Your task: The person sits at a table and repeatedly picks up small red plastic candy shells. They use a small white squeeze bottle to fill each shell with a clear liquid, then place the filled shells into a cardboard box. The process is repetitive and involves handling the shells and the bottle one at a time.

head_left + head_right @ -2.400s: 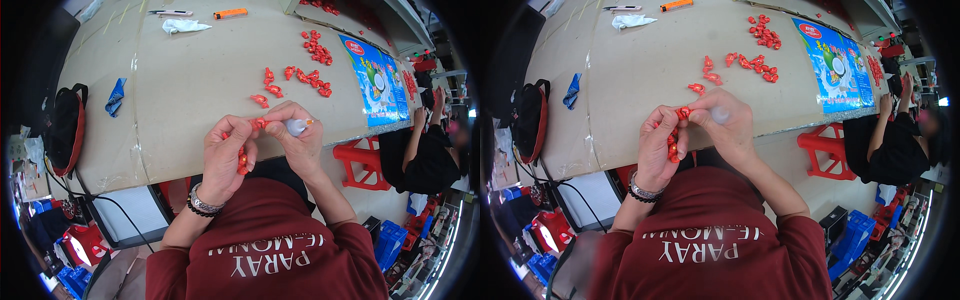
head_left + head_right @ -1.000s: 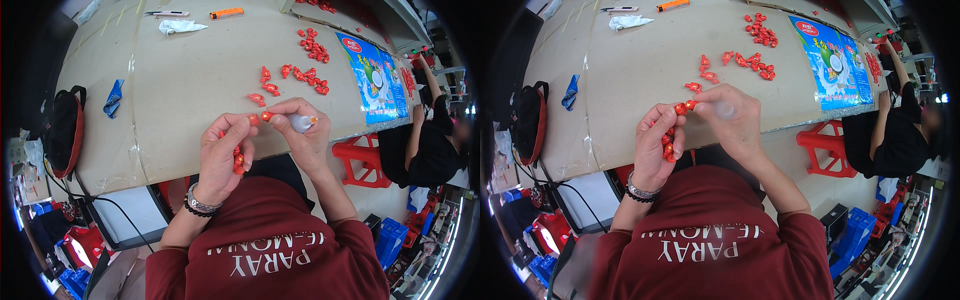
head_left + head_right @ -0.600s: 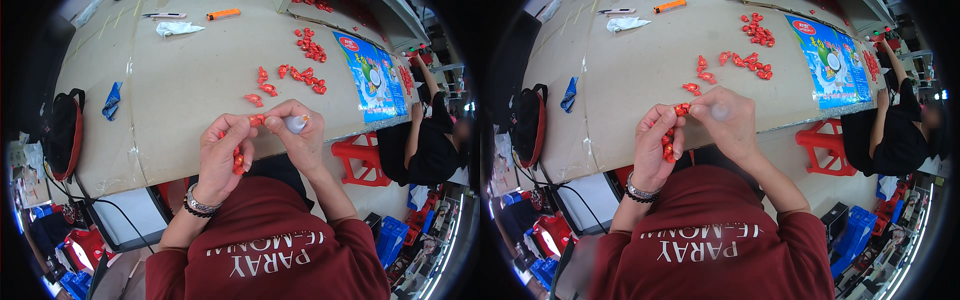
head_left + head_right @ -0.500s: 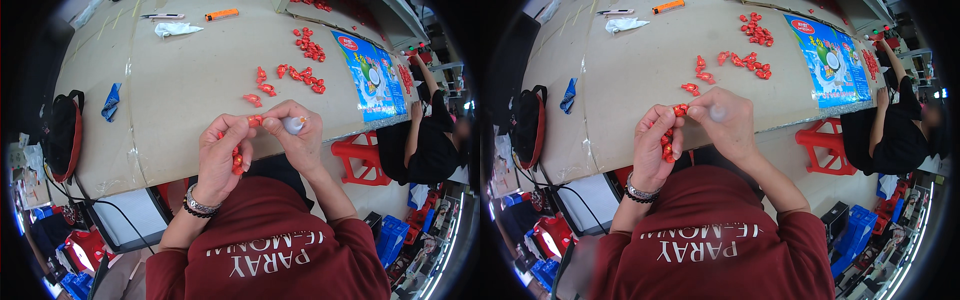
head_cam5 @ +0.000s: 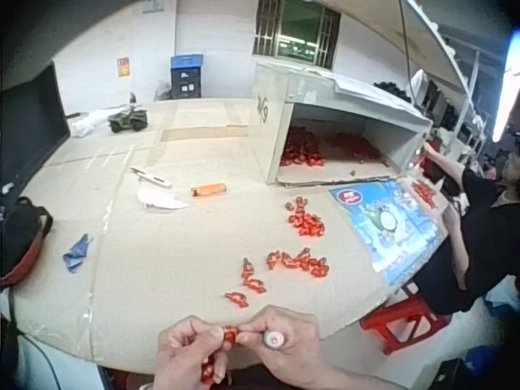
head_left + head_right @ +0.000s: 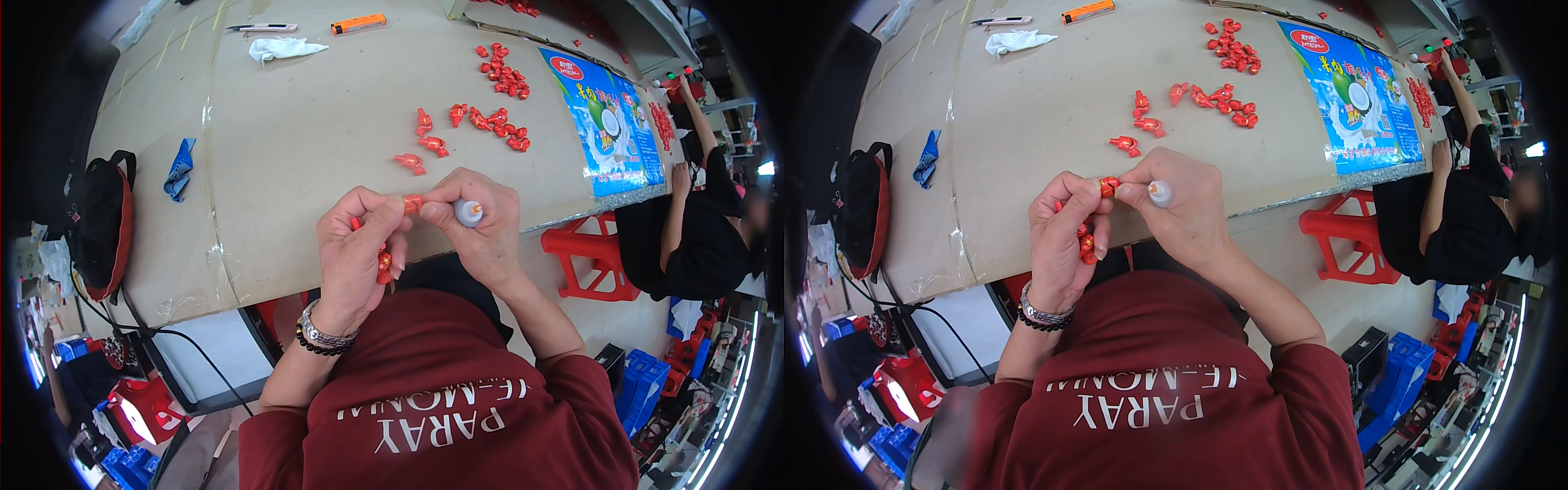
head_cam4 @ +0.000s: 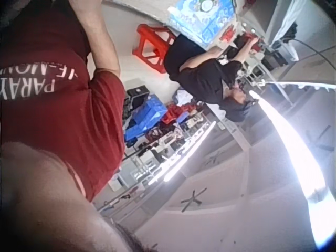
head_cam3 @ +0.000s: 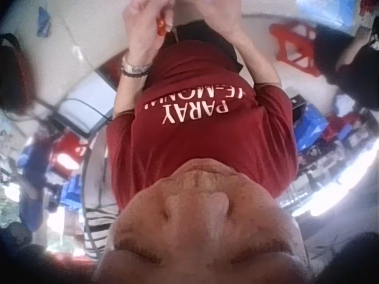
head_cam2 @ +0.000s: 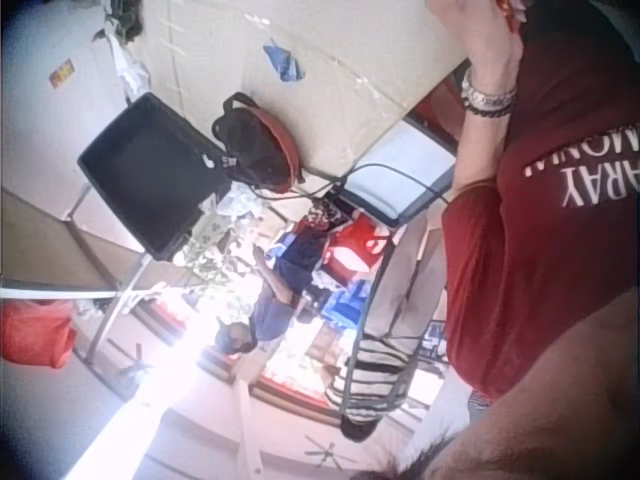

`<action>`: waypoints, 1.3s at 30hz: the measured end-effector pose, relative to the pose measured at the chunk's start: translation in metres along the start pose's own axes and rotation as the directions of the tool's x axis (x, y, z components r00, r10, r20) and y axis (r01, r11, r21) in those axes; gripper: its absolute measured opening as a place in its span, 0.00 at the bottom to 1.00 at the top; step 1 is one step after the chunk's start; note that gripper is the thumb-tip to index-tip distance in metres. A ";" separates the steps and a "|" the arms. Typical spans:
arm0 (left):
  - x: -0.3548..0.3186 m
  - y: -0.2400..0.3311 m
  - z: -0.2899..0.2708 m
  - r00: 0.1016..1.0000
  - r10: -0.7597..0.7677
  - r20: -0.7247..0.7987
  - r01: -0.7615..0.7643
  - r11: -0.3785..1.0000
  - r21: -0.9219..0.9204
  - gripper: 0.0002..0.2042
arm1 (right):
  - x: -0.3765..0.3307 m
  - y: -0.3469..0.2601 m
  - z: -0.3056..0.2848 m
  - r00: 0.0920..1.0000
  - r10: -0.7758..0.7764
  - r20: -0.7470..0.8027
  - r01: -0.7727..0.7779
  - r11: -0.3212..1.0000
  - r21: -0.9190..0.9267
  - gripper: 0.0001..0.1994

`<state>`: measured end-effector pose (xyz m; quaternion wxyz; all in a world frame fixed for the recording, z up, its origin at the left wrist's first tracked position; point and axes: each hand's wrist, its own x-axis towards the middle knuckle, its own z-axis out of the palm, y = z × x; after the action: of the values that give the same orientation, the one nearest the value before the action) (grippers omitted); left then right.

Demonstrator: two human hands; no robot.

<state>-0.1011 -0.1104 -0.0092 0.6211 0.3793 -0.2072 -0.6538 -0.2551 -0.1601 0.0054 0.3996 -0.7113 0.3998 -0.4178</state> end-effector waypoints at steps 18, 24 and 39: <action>0.003 -0.005 -0.002 0.999 0.003 0.052 -0.005 0.999 0.033 0.06 | 0.002 0.009 -0.004 0.958 -0.275 0.081 0.285 0.941 -0.180 0.06; 0.003 -0.006 -0.002 0.999 0.006 0.052 -0.009 0.998 0.059 0.06 | 0.003 0.010 -0.006 0.946 -0.301 0.123 0.322 0.917 -0.234 0.06; 0.002 0.000 0.010 0.985 0.132 0.107 -0.145 0.982 0.120 0.09 | 0.004 0.004 -0.013 0.978 -0.198 -0.066 0.200 0.979 0.031 0.09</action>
<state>-0.1083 -0.1146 -0.0038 0.6286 0.3701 -0.3049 -0.6123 -0.2667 -0.1681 0.0072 0.3561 -0.7267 0.3310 -0.4853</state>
